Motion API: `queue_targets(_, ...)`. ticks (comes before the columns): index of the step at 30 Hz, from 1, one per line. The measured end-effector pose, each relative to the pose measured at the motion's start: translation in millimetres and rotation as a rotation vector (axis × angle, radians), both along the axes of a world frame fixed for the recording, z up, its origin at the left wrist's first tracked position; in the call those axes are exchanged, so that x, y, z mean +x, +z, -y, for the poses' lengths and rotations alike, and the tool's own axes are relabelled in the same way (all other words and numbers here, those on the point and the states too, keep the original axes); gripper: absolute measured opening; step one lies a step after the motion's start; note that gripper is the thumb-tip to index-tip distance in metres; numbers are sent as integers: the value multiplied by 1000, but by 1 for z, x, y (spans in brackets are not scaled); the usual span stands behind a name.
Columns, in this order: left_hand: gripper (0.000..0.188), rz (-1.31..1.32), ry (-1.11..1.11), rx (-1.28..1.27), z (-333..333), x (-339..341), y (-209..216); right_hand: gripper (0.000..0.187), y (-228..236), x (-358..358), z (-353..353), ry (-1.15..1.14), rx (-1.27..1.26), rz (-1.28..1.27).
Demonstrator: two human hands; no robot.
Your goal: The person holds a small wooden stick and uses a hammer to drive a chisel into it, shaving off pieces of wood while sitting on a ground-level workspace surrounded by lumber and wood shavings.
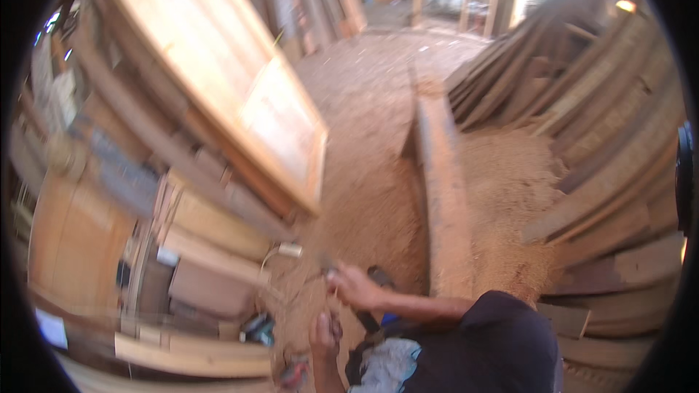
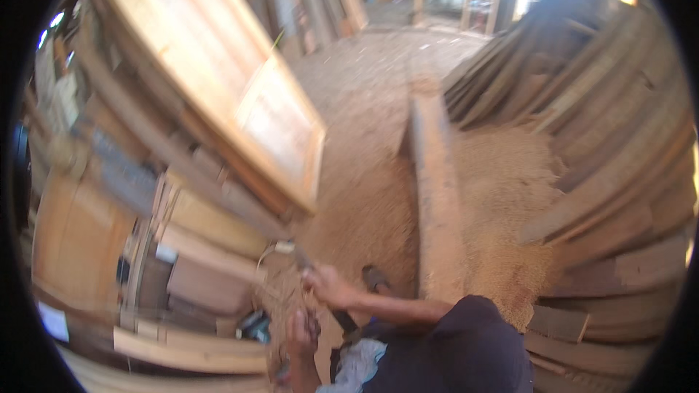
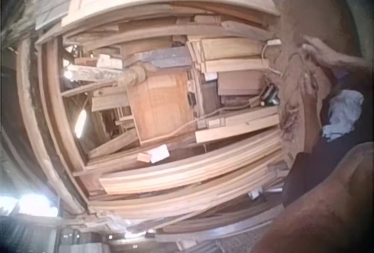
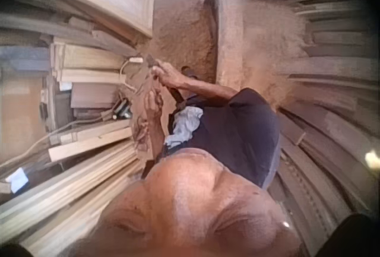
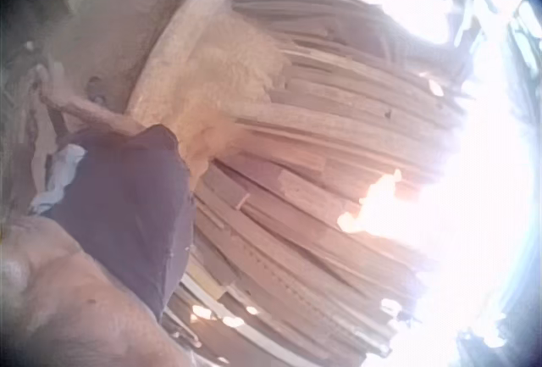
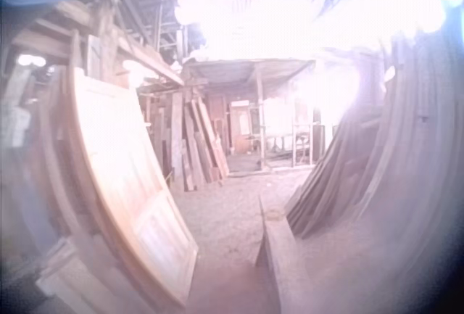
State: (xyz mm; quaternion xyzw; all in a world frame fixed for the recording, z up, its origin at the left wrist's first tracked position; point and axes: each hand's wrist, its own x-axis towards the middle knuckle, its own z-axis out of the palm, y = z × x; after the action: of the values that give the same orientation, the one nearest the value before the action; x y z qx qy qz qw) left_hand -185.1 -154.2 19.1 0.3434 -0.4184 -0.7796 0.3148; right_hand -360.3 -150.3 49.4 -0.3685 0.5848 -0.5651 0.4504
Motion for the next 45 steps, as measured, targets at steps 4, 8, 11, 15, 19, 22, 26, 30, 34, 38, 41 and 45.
queue_targets(4, 22, -66, 208, 1, 49, -24, 3, 18, 30, -24, 49, -37, 62, 370)
queue_targets(8, 17, -137, 410, 59, 77, -36, 16, 16, 29, -23, 74, 101, 53, 613)
queue_targets(11, 18, -211, 473, 22, 89, -26, 12, 14, 47, -3, 87, 323, 301, 871)
queue_targets(15, 24, -160, 691, 129, 83, -24, 9, 15, 45, 19, 82, 630, 545, 934)
queue_targets(19, 30, 41, 805, -4, 73, -26, 21, 13, 52, 18, 84, 777, 709, 945)
queue_targets(22, 30, 262, 786, -144, 55, -24, 30, 12, 61, 14, 77, 874, 700, 867)
queue_targets(26, 30, 312, 875, -145, 35, -31, 28, 13, 57, 11, 66, 916, 687, 856)
queue_targets(30, 29, 317, 888, -142, 27, -36, 26, 14, 45, 9, 58, 916, 668, 895)
queue_targets(34, 29, 564, 611, -288, -48, -30, -22, 14, 60, -18, 60, 771, 329, 869)
queue_targets(38, 32, 250, 718, 126, -66, -35, -29, 16, 27, -21, 55, 667, 418, 808)
queue_targets(41, 33, 228, 807, 108, -56, -11, -31, 15, 0, 7, 25, 756, 560, 868)
queue_targets(45, 32, 220, 958, -12, -67, -1, -16, 14, 1, 37, -26, 1045, 718, 985)
